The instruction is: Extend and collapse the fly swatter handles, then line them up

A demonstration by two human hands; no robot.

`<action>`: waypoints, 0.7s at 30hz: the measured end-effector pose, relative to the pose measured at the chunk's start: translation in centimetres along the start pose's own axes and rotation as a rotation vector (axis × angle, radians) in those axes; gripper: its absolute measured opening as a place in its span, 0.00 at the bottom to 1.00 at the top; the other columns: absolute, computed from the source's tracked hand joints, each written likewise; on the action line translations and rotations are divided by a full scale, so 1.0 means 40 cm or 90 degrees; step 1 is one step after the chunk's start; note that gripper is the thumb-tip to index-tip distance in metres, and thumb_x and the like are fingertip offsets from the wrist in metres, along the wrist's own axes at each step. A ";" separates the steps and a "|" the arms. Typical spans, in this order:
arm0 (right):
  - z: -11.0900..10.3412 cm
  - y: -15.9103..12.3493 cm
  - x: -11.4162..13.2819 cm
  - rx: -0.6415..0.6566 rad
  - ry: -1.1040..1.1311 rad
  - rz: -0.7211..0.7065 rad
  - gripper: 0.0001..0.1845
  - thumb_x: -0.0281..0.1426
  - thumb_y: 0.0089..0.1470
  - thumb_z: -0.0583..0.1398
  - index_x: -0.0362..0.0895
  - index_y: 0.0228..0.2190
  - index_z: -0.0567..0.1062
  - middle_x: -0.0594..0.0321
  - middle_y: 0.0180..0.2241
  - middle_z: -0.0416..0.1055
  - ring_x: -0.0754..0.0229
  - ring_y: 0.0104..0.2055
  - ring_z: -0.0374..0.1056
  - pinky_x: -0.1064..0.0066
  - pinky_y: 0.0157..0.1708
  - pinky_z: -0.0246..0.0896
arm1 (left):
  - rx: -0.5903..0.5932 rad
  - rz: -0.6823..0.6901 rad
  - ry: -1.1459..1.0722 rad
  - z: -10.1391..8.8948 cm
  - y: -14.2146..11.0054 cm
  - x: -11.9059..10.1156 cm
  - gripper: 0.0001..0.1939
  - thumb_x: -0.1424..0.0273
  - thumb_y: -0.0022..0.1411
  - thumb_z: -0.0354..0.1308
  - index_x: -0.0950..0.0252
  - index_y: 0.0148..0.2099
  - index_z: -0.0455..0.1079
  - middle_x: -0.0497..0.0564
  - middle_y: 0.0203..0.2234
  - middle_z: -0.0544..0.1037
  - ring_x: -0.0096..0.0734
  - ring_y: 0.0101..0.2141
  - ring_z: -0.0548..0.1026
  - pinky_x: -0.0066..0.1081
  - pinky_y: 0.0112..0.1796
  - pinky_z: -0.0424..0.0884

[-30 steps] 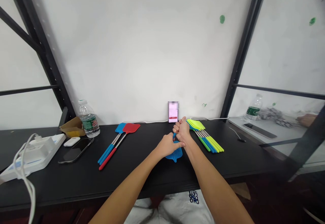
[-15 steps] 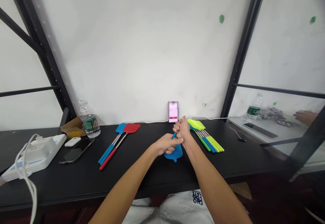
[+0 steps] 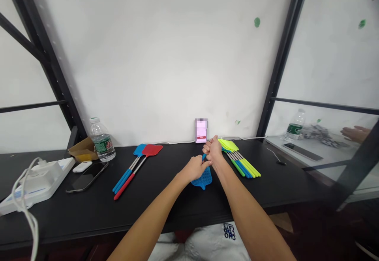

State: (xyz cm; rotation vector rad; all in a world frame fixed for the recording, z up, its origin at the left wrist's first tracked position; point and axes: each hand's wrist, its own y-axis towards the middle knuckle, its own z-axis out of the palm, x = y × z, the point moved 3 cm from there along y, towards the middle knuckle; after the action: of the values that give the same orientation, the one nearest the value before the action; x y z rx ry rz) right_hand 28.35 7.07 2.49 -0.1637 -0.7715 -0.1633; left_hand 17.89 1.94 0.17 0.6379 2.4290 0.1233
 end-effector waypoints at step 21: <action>-0.037 0.033 -0.002 -0.086 0.053 0.039 0.23 0.45 0.64 0.43 0.47 0.21 0.48 0.78 0.12 0.36 0.71 0.11 0.32 0.78 0.09 0.27 | -0.065 -0.066 0.267 0.031 -0.016 -0.038 0.14 0.68 0.68 0.40 0.70 0.43 0.64 0.63 0.32 0.75 0.46 0.36 0.77 0.36 0.35 0.68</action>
State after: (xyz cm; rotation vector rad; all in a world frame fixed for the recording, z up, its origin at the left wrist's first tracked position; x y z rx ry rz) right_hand 29.55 8.07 1.28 -0.3066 -0.6719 -0.1629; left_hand 19.41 0.56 -0.13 0.4749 2.8284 0.3687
